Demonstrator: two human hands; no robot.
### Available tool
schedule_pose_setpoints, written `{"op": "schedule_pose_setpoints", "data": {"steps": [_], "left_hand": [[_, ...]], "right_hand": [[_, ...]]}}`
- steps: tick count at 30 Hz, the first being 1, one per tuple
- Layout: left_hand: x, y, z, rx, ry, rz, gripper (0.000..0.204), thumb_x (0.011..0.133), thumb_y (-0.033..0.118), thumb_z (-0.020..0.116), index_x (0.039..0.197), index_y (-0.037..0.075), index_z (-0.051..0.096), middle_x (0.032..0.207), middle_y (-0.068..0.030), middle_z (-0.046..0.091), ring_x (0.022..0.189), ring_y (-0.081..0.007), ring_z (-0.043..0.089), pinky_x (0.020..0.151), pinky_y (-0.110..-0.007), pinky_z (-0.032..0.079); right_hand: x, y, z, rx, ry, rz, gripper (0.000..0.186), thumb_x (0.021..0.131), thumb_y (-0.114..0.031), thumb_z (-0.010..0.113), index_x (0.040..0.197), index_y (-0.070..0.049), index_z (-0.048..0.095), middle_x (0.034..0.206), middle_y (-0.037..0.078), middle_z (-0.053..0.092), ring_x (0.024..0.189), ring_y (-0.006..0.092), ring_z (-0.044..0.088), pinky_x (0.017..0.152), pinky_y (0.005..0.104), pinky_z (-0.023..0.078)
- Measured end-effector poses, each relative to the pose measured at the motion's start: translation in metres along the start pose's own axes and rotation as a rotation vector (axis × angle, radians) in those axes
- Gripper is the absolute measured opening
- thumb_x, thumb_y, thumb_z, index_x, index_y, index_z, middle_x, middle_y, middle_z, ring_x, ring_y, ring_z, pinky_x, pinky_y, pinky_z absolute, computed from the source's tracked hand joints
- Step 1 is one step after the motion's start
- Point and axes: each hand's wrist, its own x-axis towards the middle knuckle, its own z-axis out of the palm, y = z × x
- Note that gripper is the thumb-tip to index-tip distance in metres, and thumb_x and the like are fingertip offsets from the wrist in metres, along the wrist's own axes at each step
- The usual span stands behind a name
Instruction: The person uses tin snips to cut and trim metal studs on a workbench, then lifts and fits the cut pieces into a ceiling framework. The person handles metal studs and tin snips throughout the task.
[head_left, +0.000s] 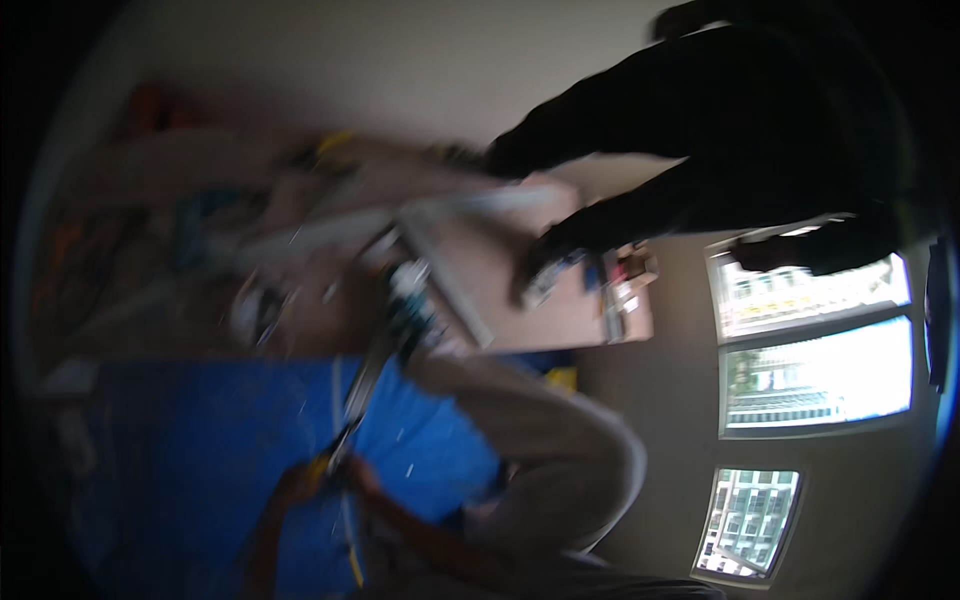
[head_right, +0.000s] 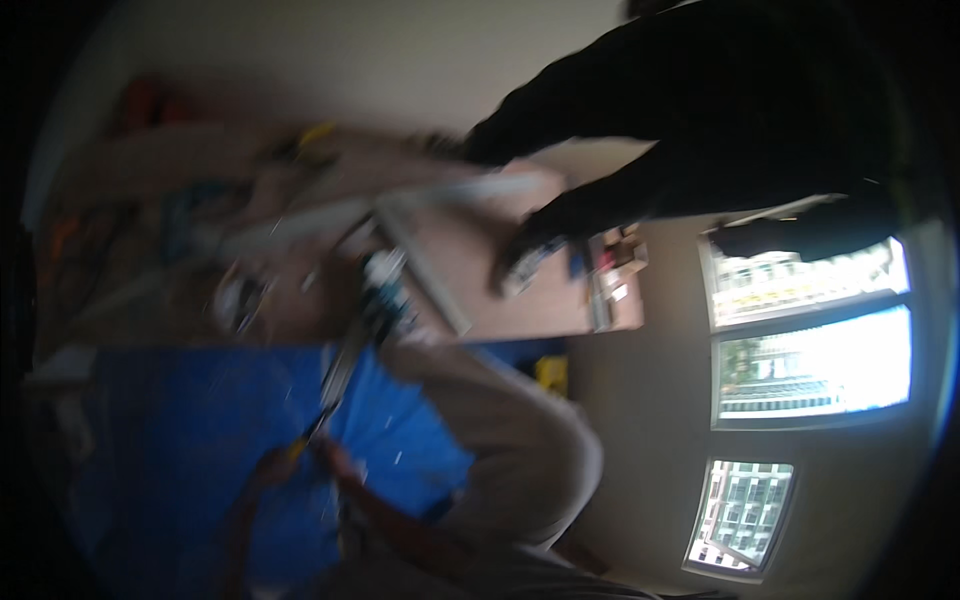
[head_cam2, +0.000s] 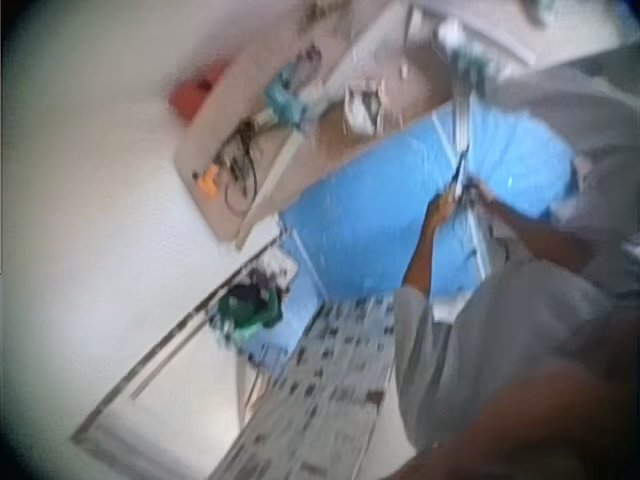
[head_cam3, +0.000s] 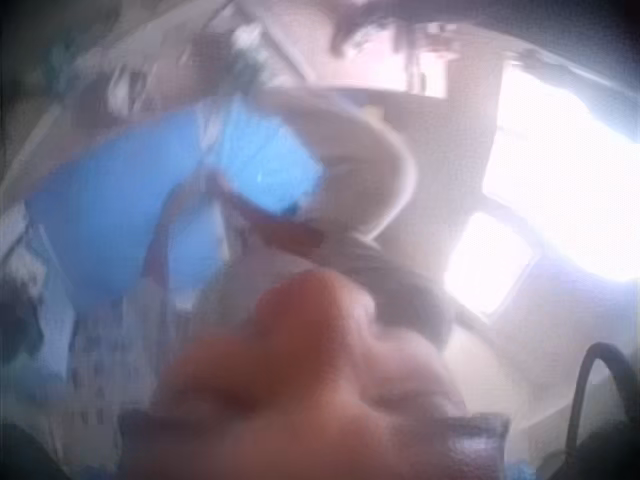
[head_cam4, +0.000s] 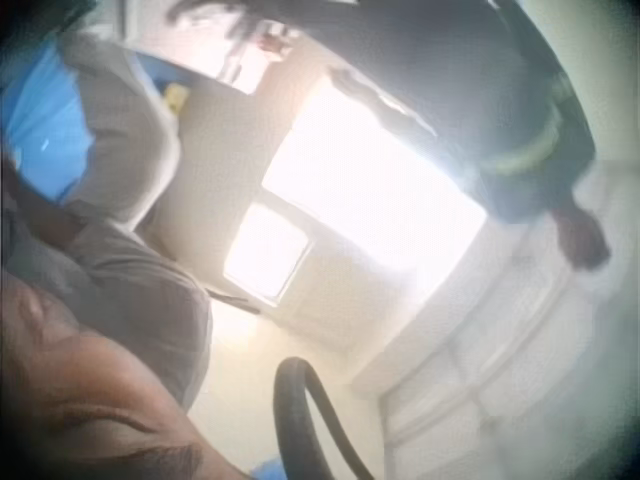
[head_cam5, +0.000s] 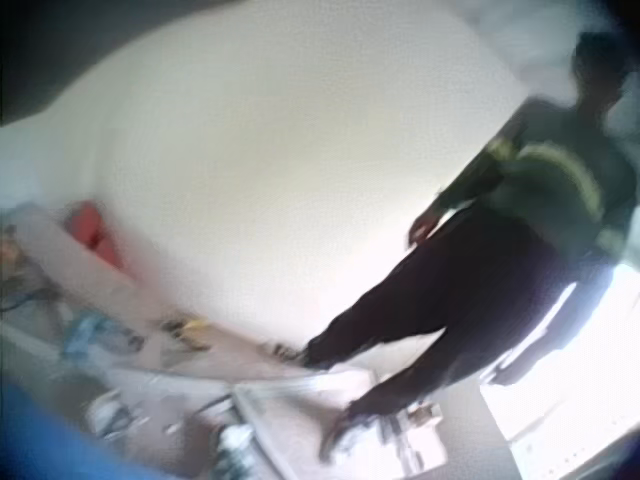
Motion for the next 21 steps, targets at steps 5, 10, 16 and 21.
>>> {"op": "schedule_pose_setpoints", "data": {"steps": [5, 10, 16, 21], "left_hand": [[-0.020, 0.032, -0.028, -0.551, 0.074, -0.316, 0.053, 0.085, 0.033, 0.075, 0.127, 0.005, 0.059, 0.111, -0.0255, 0.070, 0.102, -0.0430, 0.068, 0.086, -0.050, 0.054], [-0.011, 0.048, -0.064, -0.534, -0.174, -0.571, 0.056, 0.084, 0.034, 0.076, 0.128, 0.005, 0.059, 0.113, -0.0227, 0.070, 0.107, -0.0397, 0.067, 0.089, -0.046, 0.052], [-0.009, 0.044, -0.072, -0.514, -0.190, -0.555, 0.049, 0.085, 0.033, 0.072, 0.122, 0.004, 0.059, 0.100, -0.0205, 0.070, 0.089, -0.0362, 0.068, 0.077, -0.045, 0.051], [-0.007, 0.048, -0.073, -0.485, -0.159, -0.547, 0.046, 0.084, 0.032, 0.070, 0.118, 0.002, 0.060, 0.096, -0.0211, 0.069, 0.087, -0.0359, 0.068, 0.076, -0.045, 0.051]], "right_hand": [[-0.007, -0.008, -0.056, -0.010, 0.264, 0.002, 0.061, 0.101, -0.056, 0.059, 0.124, 0.000, 0.061, 0.109, 0.012, 0.069, 0.101, 0.0212, 0.063, 0.086, 0.0372, 0.049], [0.037, -0.064, -0.041, -0.165, 0.249, -0.100, 0.059, 0.098, -0.049, 0.067, 0.130, 0.001, 0.066, 0.117, 0.014, 0.070, 0.106, 0.0224, 0.064, 0.087, 0.0374, 0.050], [0.082, -0.116, -0.050, -0.168, 0.012, 0.068, 0.053, 0.094, -0.041, 0.076, 0.117, 0.007, 0.072, 0.100, 0.012, 0.072, 0.091, 0.0177, 0.064, 0.081, 0.0318, 0.051], [0.104, -0.113, -0.063, -0.239, -0.106, 0.053, 0.057, 0.088, -0.039, 0.083, 0.115, 0.010, 0.071, 0.098, 0.011, 0.072, 0.086, 0.0150, 0.062, 0.079, 0.0292, 0.051]]}}
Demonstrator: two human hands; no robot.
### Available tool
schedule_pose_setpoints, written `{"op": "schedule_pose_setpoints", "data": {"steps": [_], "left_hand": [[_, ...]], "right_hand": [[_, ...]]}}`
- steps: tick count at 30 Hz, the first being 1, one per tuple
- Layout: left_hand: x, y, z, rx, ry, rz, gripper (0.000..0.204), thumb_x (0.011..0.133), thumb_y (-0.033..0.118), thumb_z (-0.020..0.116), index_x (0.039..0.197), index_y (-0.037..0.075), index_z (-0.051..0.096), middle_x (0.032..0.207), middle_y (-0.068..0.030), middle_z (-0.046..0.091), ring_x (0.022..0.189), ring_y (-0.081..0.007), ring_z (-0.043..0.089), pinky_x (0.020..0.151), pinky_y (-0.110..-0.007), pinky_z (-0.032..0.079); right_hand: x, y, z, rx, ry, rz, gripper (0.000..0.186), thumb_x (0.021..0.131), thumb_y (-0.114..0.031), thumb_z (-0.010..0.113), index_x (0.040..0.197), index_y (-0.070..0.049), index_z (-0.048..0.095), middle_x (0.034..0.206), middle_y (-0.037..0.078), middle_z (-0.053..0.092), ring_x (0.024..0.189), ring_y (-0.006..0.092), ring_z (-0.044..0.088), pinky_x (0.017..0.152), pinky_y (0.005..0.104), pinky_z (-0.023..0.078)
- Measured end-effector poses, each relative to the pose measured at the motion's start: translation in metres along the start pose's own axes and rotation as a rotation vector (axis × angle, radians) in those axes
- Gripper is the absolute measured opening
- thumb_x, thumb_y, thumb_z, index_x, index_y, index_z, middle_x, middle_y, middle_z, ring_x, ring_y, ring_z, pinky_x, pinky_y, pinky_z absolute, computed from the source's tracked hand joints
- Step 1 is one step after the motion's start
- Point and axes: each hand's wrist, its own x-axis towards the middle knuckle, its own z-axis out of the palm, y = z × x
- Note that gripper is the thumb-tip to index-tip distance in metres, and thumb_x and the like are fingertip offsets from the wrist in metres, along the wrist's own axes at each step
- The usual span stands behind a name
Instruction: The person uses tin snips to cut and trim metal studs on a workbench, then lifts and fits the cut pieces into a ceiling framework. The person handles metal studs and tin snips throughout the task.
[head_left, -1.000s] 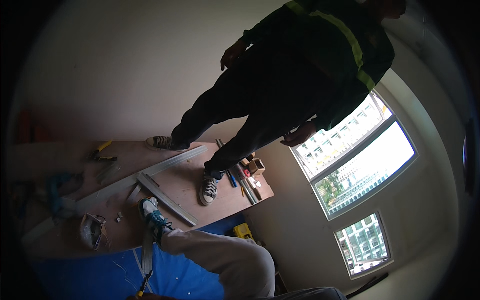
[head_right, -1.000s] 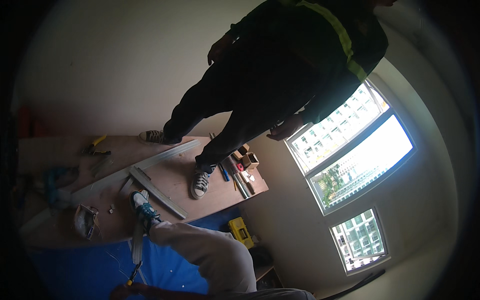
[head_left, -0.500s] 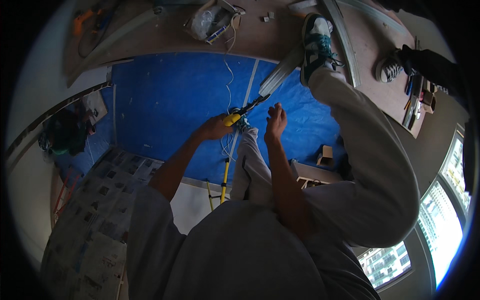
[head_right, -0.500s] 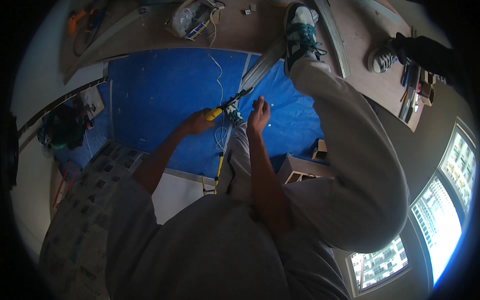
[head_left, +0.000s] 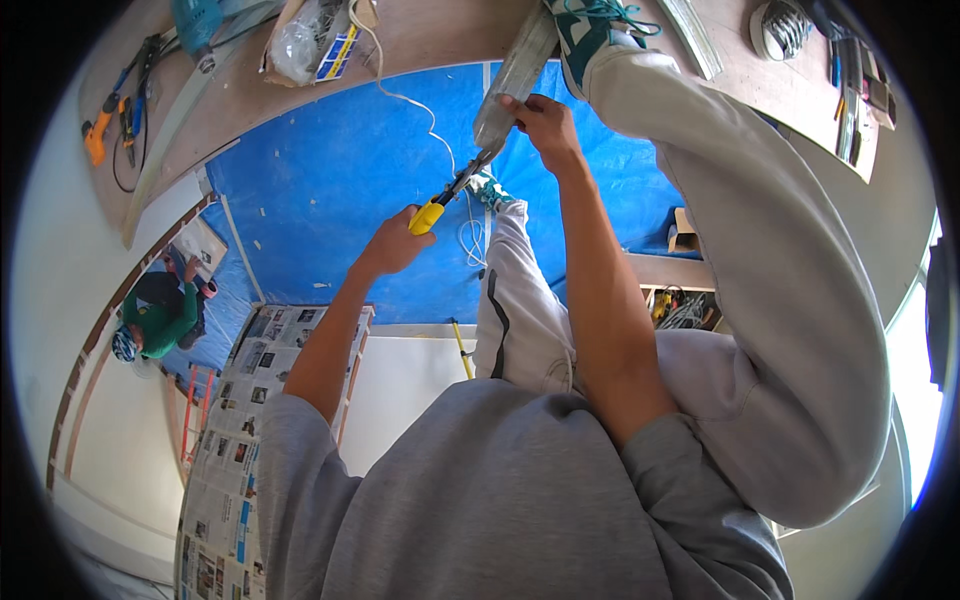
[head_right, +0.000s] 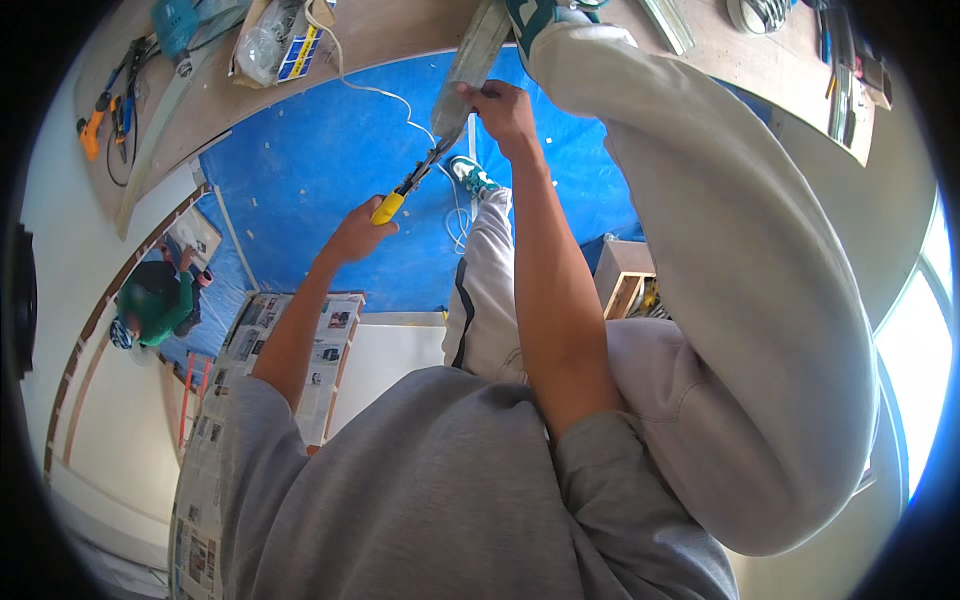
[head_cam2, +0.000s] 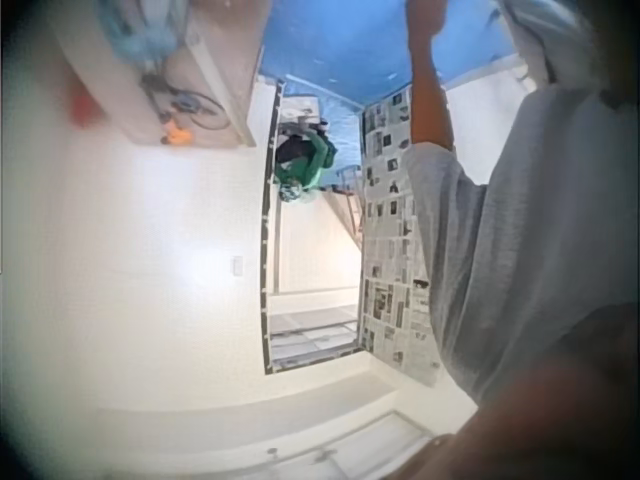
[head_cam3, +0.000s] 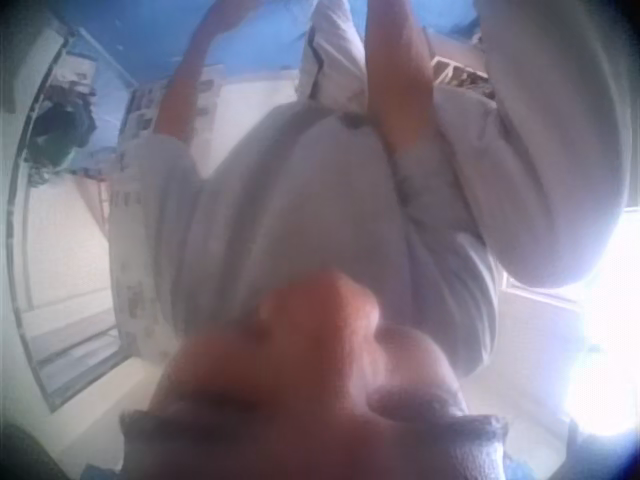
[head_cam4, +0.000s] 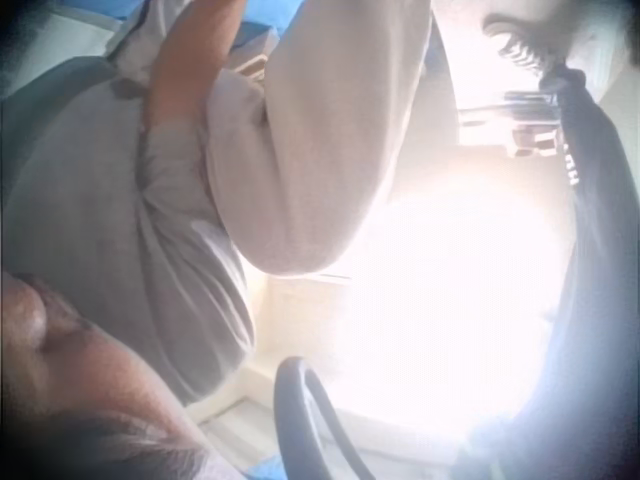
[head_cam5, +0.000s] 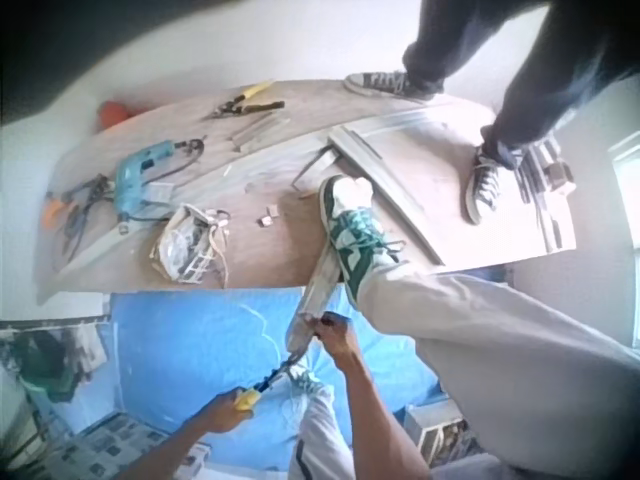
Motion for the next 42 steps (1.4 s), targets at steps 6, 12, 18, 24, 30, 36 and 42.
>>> {"op": "schedule_pose_setpoints", "data": {"steps": [6, 12, 18, 24, 30, 36, 42], "left_hand": [[-0.006, 0.011, 0.004, 0.029, -0.006, -0.064, 0.045, 0.085, 0.031, 0.068, 0.117, 0.002, 0.059, 0.097, -0.0237, 0.070, 0.089, -0.0398, 0.068, 0.077, -0.048, 0.051], [-0.004, 0.011, 0.001, 0.139, 0.020, 0.015, 0.051, 0.084, 0.030, 0.069, 0.121, 0.001, 0.054, 0.100, -0.0268, 0.069, 0.095, -0.0456, 0.067, 0.081, -0.052, 0.052], [0.001, 0.010, -0.005, 0.130, -0.009, -0.008, 0.050, 0.081, 0.026, 0.071, 0.121, 0.002, 0.054, 0.103, -0.0269, 0.069, 0.098, -0.0461, 0.066, 0.083, -0.051, 0.052], [0.002, 0.004, 0.004, 0.116, 0.036, 0.034, 0.055, 0.080, 0.025, 0.071, 0.127, 0.004, 0.052, 0.109, -0.0256, 0.067, 0.101, -0.0439, 0.065, 0.085, -0.048, 0.051], [-0.001, 0.004, 0.009, 0.112, 0.029, 0.038, 0.062, 0.079, 0.026, 0.071, 0.132, 0.003, 0.049, 0.114, -0.0263, 0.066, 0.107, -0.0443, 0.063, 0.091, -0.048, 0.050], [-0.003, 0.009, 0.009, 0.098, -0.067, -0.026, 0.069, 0.078, 0.025, 0.070, 0.138, 0.004, 0.045, 0.112, -0.0274, 0.067, 0.107, -0.0465, 0.064, 0.089, -0.050, 0.051], [0.007, 0.003, -0.016, 0.207, -0.035, 0.070, 0.073, 0.074, 0.020, 0.072, 0.142, 0.012, 0.046, 0.115, -0.0249, 0.068, 0.109, -0.0467, 0.064, 0.089, -0.050, 0.052]], "right_hand": [[0.005, 0.006, -0.003, -0.010, -0.027, 0.016, 0.058, 0.086, -0.038, 0.084, 0.116, 0.010, 0.071, 0.101, 0.012, 0.074, 0.091, 0.0175, 0.067, 0.085, 0.0316, 0.054], [0.011, 0.007, -0.004, -0.051, -0.032, 0.007, 0.059, 0.086, -0.040, 0.085, 0.115, 0.010, 0.071, 0.101, 0.013, 0.074, 0.091, 0.0179, 0.068, 0.086, 0.0321, 0.054], [0.011, 0.008, -0.002, -0.123, 0.016, -0.019, 0.059, 0.084, -0.043, 0.084, 0.109, 0.010, 0.074, 0.096, 0.015, 0.076, 0.088, 0.0189, 0.072, 0.082, 0.0332, 0.056], [0.009, 0.006, 0.002, -0.098, 0.025, -0.037, 0.057, 0.085, -0.039, 0.084, 0.111, 0.010, 0.073, 0.097, 0.015, 0.075, 0.088, 0.0189, 0.071, 0.081, 0.0318, 0.056], [0.010, 0.003, 0.003, -0.113, 0.028, -0.003, 0.056, 0.086, -0.037, 0.085, 0.113, 0.011, 0.072, 0.098, 0.015, 0.074, 0.088, 0.0188, 0.070, 0.082, 0.0314, 0.056], [0.009, 0.001, 0.004, -0.111, 0.029, -0.011, 0.055, 0.085, -0.036, 0.084, 0.113, 0.010, 0.072, 0.099, 0.016, 0.076, 0.092, 0.0212, 0.073, 0.082, 0.0341, 0.058], [0.004, -0.003, -0.001, -0.094, 0.009, -0.015, 0.055, 0.086, -0.035, 0.084, 0.113, 0.011, 0.072, 0.099, 0.015, 0.075, 0.090, 0.0200, 0.071, 0.082, 0.0327, 0.057]]}}
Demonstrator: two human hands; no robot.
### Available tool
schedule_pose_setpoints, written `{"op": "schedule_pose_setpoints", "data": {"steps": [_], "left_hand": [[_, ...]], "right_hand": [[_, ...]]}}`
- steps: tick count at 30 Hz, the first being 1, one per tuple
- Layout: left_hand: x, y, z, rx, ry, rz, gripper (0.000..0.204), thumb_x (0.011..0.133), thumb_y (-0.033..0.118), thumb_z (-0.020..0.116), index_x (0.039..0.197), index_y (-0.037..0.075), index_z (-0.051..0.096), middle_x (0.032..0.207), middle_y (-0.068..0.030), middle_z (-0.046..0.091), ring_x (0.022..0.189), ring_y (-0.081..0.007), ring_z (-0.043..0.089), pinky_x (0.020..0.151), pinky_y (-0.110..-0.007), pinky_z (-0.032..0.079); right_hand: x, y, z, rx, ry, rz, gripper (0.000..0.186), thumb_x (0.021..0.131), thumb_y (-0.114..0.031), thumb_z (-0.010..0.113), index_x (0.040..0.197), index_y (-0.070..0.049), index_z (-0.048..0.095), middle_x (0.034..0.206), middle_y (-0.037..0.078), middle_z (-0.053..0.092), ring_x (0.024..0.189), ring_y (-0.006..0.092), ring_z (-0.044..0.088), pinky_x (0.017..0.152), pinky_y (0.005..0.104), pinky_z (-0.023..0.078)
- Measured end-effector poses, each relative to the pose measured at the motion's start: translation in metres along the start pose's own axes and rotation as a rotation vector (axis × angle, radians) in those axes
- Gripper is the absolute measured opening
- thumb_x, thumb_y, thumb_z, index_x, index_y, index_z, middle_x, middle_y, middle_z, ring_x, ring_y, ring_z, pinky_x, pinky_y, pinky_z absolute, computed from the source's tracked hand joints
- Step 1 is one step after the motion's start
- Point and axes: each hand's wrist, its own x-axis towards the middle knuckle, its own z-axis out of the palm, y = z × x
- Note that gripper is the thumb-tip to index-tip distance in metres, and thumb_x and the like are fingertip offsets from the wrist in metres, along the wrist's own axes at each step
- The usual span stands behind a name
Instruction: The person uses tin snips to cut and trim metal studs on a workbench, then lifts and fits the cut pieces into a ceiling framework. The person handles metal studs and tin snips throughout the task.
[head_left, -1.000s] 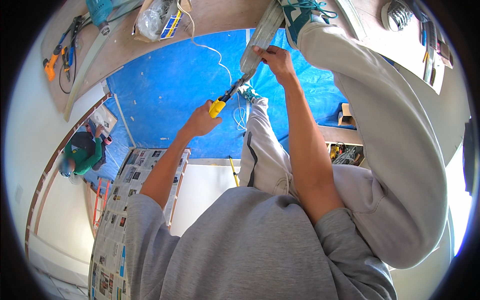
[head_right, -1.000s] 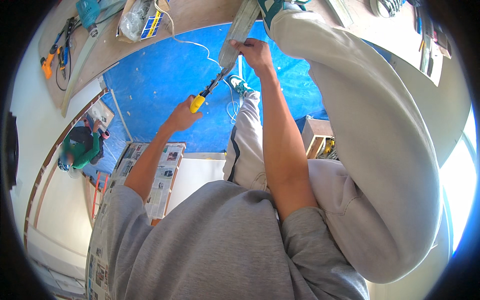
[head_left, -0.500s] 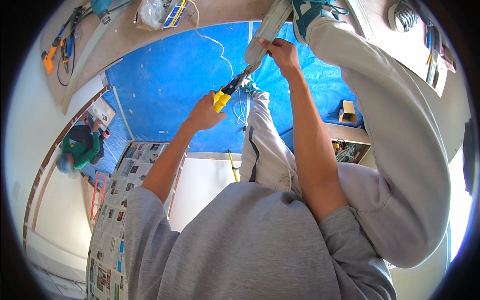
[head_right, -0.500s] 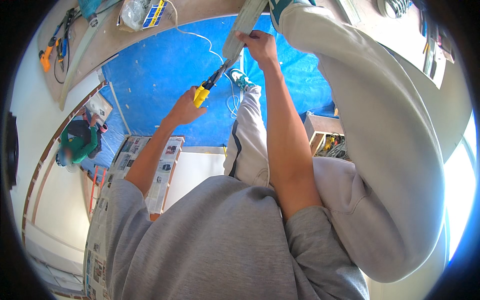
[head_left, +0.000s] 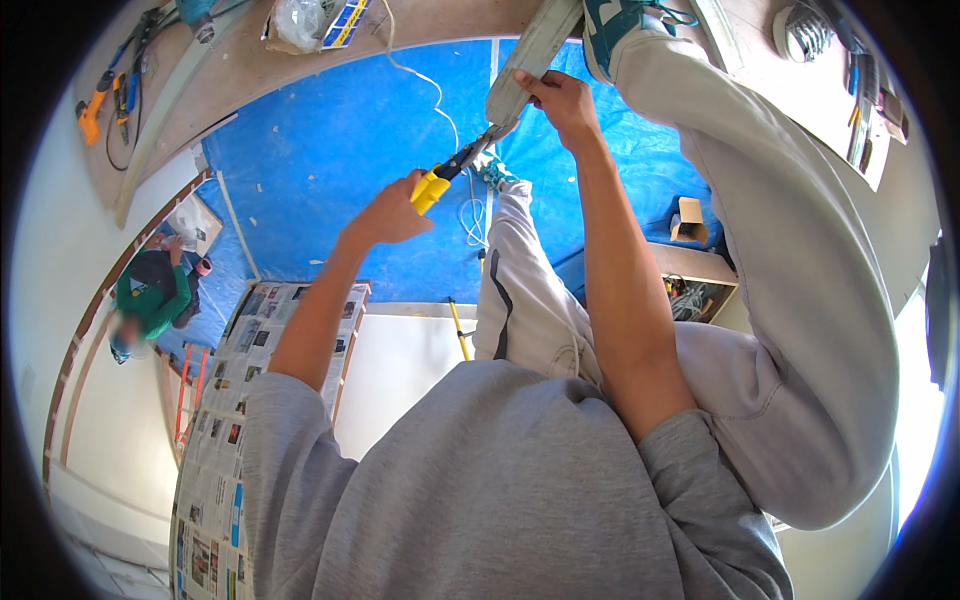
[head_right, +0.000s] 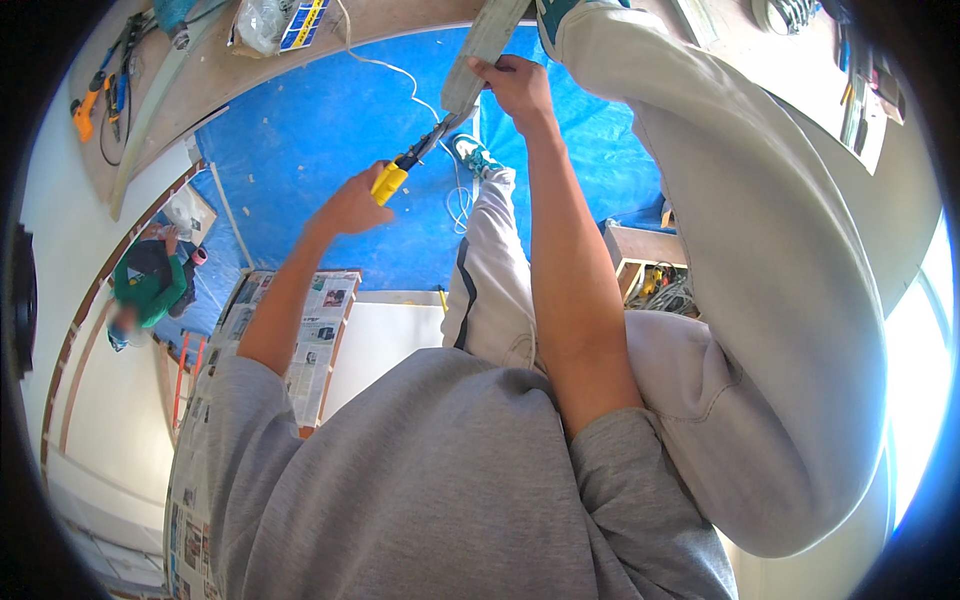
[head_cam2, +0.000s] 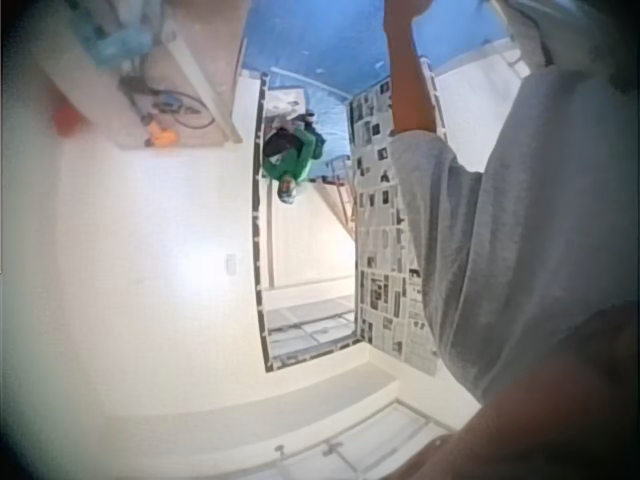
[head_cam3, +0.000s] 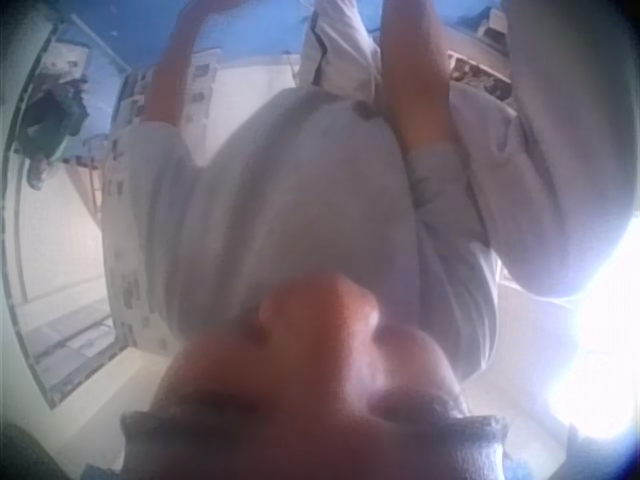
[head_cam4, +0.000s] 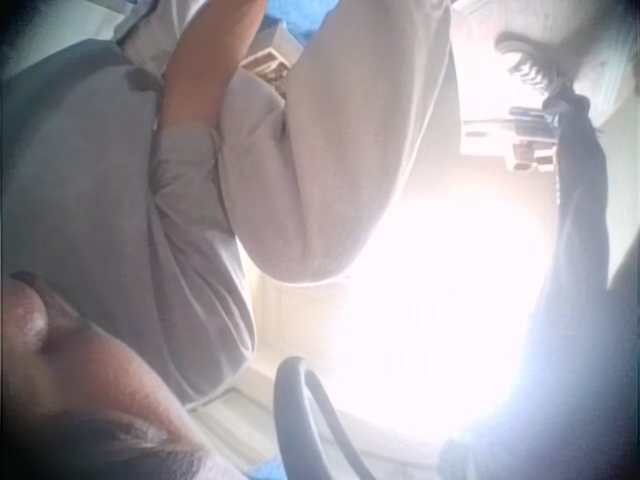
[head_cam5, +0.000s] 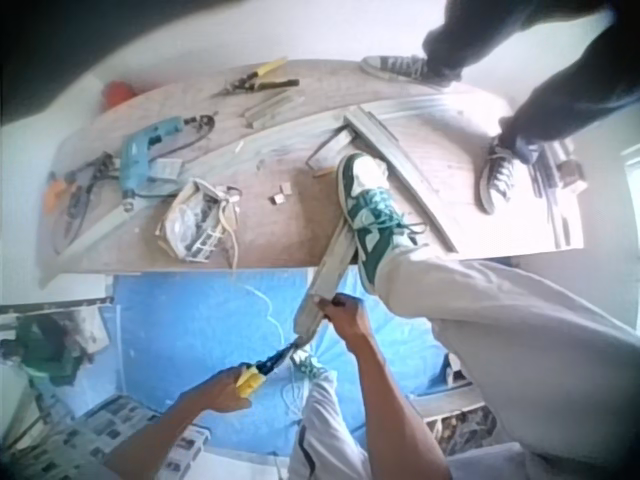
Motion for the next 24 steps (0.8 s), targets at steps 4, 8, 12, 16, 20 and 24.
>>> {"op": "schedule_pose_setpoints", "data": {"steps": [4, 8, 12, 16, 20, 24], "left_hand": [[0.013, -0.010, -0.024, 0.050, -0.088, 0.026, 0.070, 0.075, 0.020, 0.071, 0.141, 0.014, 0.047, 0.102, -0.0204, 0.067, 0.095, -0.0381, 0.065, 0.083, -0.046, 0.051], [0.013, -0.011, -0.029, -0.063, -0.176, -0.014, 0.064, 0.078, 0.020, 0.069, 0.138, 0.013, 0.049, 0.095, -0.0173, 0.063, 0.087, -0.0314, 0.062, 0.079, -0.043, 0.050], [0.011, -0.011, -0.025, -0.095, -0.154, 0.020, 0.058, 0.080, 0.022, 0.069, 0.135, 0.012, 0.052, 0.094, -0.0161, 0.062, 0.084, -0.0291, 0.060, 0.077, -0.042, 0.049], [0.013, -0.014, -0.024, -0.079, -0.146, 0.055, 0.049, 0.082, 0.026, 0.070, 0.125, 0.008, 0.055, 0.091, -0.0182, 0.066, 0.084, -0.0328, 0.065, 0.074, -0.044, 0.049], [0.016, -0.016, -0.022, -0.066, -0.188, 0.036, 0.049, 0.082, 0.027, 0.069, 0.124, 0.007, 0.055, 0.093, -0.0193, 0.067, 0.086, -0.0344, 0.065, 0.076, -0.045, 0.050], [0.018, -0.015, -0.022, -0.034, -0.202, 0.050, 0.052, 0.081, 0.028, 0.070, 0.125, 0.007, 0.053, 0.098, -0.0220, 0.068, 0.089, -0.0381, 0.066, 0.078, -0.046, 0.051]], "right_hand": [[0.001, 0.002, -0.002, -0.003, -0.012, 0.010, 0.055, 0.086, -0.037, 0.085, 0.113, 0.009, 0.072, 0.099, 0.012, 0.074, 0.088, 0.0171, 0.068, 0.083, 0.0307, 0.055], [0.005, 0.004, 0.001, 0.031, -0.021, 0.012, 0.058, 0.085, -0.039, 0.085, 0.114, 0.009, 0.072, 0.102, 0.013, 0.074, 0.091, 0.0181, 0.069, 0.085, 0.0313, 0.056], [0.007, 0.003, 0.001, -0.023, -0.042, 0.004, 0.060, 0.085, -0.041, 0.085, 0.115, 0.010, 0.071, 0.104, 0.013, 0.074, 0.091, 0.0182, 0.069, 0.085, 0.0315, 0.056], [0.004, 0.001, 0.001, -0.013, -0.031, 0.016, 0.061, 0.085, -0.042, 0.085, 0.115, 0.009, 0.071, 0.103, 0.013, 0.074, 0.091, 0.0178, 0.068, 0.086, 0.0315, 0.056], [0.004, 0.002, 0.001, 0.022, -0.026, -0.016, 0.059, 0.086, -0.038, 0.085, 0.116, 0.011, 0.071, 0.104, 0.017, 0.075, 0.094, 0.0211, 0.072, 0.086, 0.0339, 0.058], [0.010, 0.006, -0.002, -0.031, -0.053, 0.009, 0.062, 0.085, -0.043, 0.085, 0.116, 0.009, 0.071, 0.104, 0.013, 0.074, 0.093, 0.0190, 0.069, 0.087, 0.0322, 0.056]]}}
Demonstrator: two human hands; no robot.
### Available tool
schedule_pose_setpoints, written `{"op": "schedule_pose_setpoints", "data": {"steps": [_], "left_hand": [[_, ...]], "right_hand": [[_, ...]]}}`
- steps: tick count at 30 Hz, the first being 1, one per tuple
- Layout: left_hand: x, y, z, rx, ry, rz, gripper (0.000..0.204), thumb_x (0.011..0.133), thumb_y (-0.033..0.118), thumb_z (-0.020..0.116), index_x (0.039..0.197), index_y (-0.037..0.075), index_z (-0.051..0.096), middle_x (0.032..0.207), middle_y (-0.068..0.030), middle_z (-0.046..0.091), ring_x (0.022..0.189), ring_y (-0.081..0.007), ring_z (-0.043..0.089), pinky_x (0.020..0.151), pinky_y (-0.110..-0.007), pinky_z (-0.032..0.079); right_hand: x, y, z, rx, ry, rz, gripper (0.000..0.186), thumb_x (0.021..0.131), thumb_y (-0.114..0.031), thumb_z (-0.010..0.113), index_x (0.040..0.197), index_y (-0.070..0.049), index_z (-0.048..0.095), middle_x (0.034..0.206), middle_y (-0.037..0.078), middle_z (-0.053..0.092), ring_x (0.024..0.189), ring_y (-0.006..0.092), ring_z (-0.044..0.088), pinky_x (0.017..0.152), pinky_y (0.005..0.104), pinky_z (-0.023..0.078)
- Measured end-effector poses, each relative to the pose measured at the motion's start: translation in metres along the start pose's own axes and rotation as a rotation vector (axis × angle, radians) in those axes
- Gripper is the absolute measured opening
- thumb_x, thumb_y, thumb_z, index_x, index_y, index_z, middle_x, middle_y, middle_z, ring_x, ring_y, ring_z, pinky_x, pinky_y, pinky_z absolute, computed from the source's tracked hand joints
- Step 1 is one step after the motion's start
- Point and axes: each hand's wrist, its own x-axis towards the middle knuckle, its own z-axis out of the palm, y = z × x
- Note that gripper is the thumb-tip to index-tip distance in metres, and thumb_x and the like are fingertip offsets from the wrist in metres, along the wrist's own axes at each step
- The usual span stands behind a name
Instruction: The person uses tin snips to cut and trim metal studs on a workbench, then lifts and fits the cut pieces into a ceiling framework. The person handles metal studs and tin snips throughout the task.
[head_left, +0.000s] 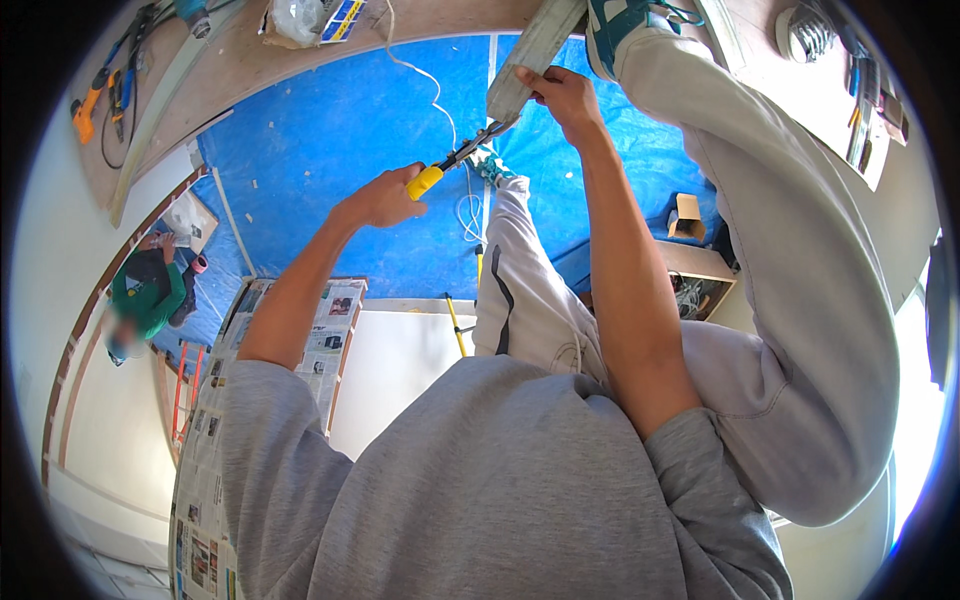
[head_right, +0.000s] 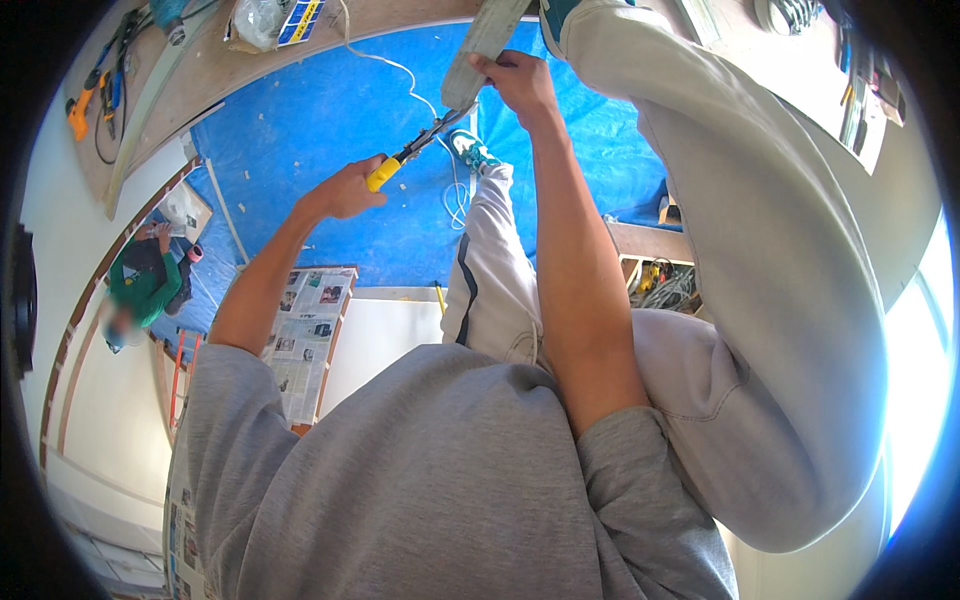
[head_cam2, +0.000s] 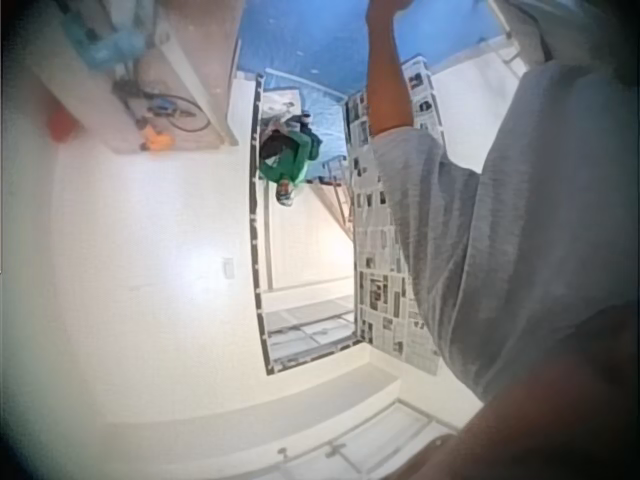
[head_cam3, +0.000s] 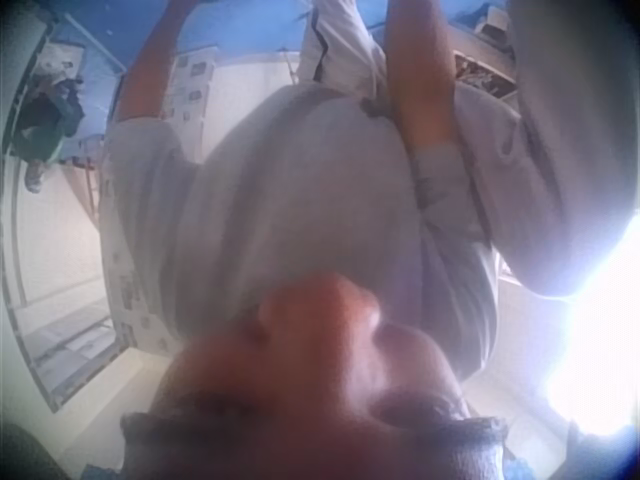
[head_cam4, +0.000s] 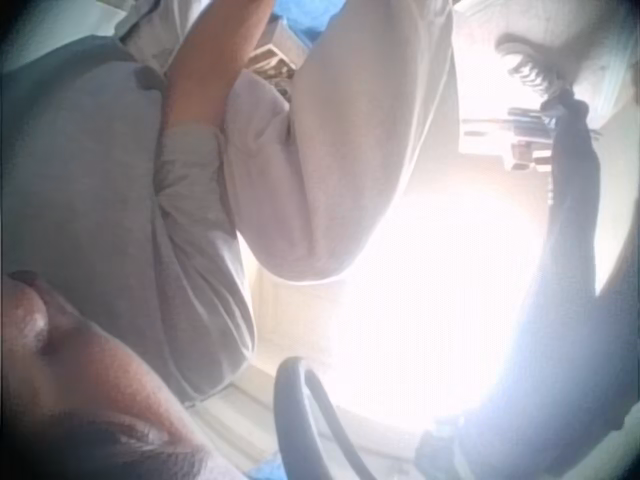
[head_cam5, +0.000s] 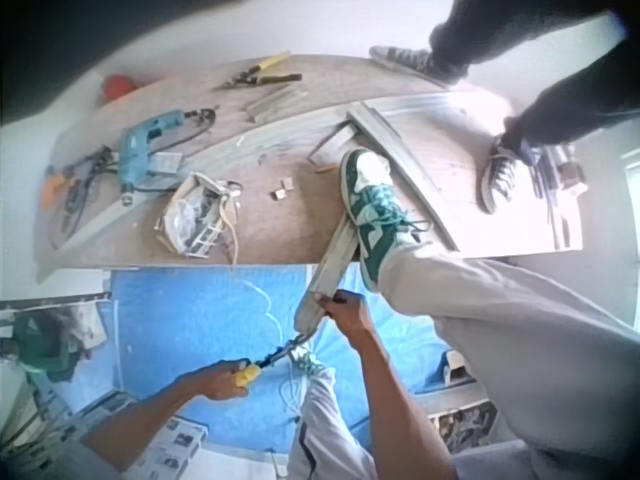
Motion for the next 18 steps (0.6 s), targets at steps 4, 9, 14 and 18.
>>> {"op": "schedule_pose_setpoints", "data": {"steps": [4, 9, 14, 18], "left_hand": [[-0.0006, 0.0027, -0.0020, 0.056, -0.055, -0.078, 0.054, 0.080, 0.028, 0.071, 0.126, 0.007, 0.052, 0.102, -0.0242, 0.068, 0.092, -0.0416, 0.067, 0.078, -0.048, 0.051], [-0.0017, 0.0053, -0.0030, 0.049, -0.013, -0.018, 0.052, 0.080, 0.026, 0.070, 0.125, 0.006, 0.052, 0.101, -0.0245, 0.069, 0.093, -0.0433, 0.067, 0.077, -0.050, 0.052], [-0.0006, 0.0057, -0.0009, 0.044, 0.099, 0.049, 0.049, 0.080, 0.024, 0.069, 0.125, 0.007, 0.056, 0.092, -0.0216, 0.070, 0.085, -0.0409, 0.069, 0.075, -0.048, 0.053], [0.0019, -0.0009, 0.0029, -0.036, 0.140, -0.007, 0.049, 0.081, 0.022, 0.068, 0.128, 0.008, 0.062, 0.086, -0.0190, 0.072, 0.076, -0.0347, 0.070, 0.072, -0.045, 0.054]], "right_hand": [[0.0036, 0.0032, -0.0006, -0.035, -0.018, 0.012, 0.064, 0.085, -0.043, 0.085, 0.117, 0.010, 0.070, 0.106, 0.014, 0.074, 0.095, 0.0204, 0.069, 0.088, 0.0333, 0.056], [0.0012, 0.0061, 0.0008, 0.042, 0.032, -0.055, 0.062, 0.083, -0.045, 0.086, 0.109, 0.010, 0.073, 0.095, 0.014, 0.075, 0.084, 0.0171, 0.069, 0.076, 0.0320, 0.054], [0.0038, 0.0060, -0.0012, -0.043, 0.022, -0.046, 0.062, 0.084, -0.045, 0.085, 0.111, 0.010, 0.073, 0.096, 0.014, 0.075, 0.086, 0.0174, 0.069, 0.077, 0.0328, 0.055], [0.0042, 0.0083, -0.0015, -0.022, 0.029, -0.056, 0.064, 0.084, -0.046, 0.084, 0.113, 0.010, 0.073, 0.095, 0.013, 0.075, 0.085, 0.0169, 0.068, 0.077, 0.0324, 0.055]]}}
